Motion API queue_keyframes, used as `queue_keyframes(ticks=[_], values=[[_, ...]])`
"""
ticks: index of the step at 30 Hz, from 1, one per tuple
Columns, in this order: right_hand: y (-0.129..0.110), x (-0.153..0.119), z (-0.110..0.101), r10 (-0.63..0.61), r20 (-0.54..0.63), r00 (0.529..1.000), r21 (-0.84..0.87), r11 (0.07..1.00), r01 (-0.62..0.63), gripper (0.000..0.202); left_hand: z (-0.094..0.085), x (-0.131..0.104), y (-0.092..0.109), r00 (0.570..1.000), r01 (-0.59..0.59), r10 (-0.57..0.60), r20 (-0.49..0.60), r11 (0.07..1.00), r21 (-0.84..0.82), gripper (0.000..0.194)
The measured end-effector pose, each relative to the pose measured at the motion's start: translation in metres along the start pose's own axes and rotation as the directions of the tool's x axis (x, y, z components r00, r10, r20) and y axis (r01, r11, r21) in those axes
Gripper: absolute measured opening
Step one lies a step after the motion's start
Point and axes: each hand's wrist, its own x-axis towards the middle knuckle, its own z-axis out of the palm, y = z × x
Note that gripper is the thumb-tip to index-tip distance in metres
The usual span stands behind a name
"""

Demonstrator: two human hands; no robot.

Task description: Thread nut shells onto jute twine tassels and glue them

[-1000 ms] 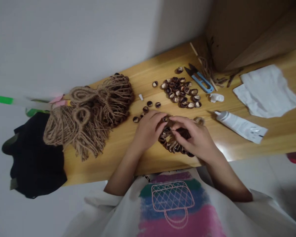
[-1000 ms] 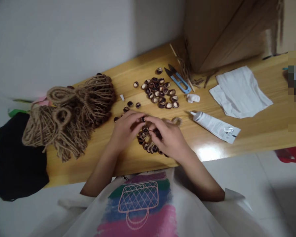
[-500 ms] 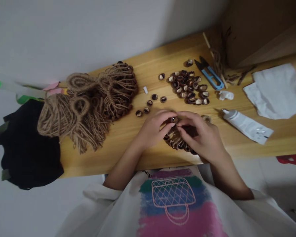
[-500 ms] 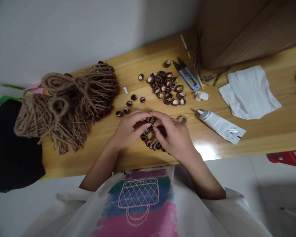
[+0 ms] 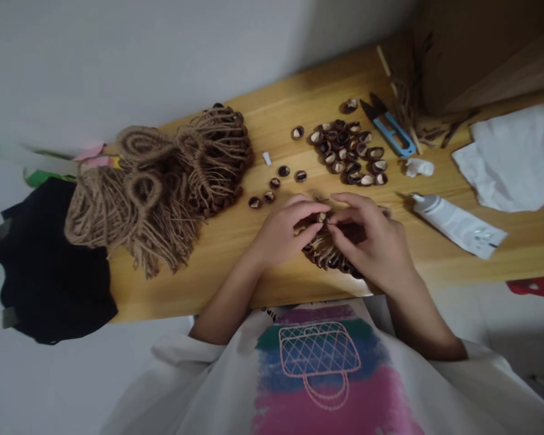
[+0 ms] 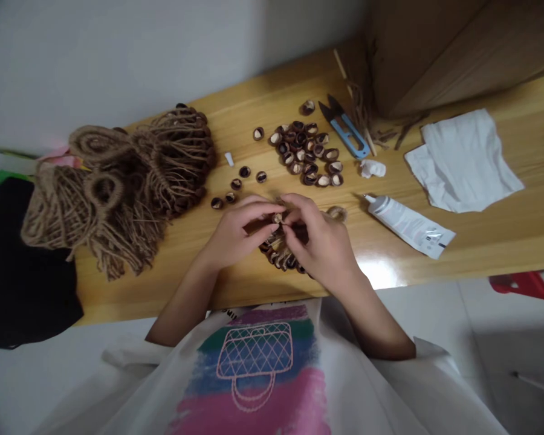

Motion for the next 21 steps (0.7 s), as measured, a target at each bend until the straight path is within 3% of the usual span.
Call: queue_keyframes(ticks=[7,13,21], values=[[-0.0019,0.0006,0.0001,0.001,-0.007,1.0,-0.051,0.999,-0.001,0.04,-0.0004,0.001,-0.0019,0.997,0.083,-0.083,0.005,0.99,-0.116,0.023],[-0.0047,0.0023,-0.0008,-0.002,0.014,1.0,-0.104,0.995,0.004,0.04,-0.0034,0.003,-0.0018,0.998,0.065,-0.063,0.019,0.99,-0.124,0.019],[-0.0082,0.0066,-0.001,0.151,0.149,0.977,-0.201,0.972,-0.12,0.048,-0.0042,0.0024,-0.0051,0.999,0.039,-0.036,0.025,0.988,-0.151,0.02]])
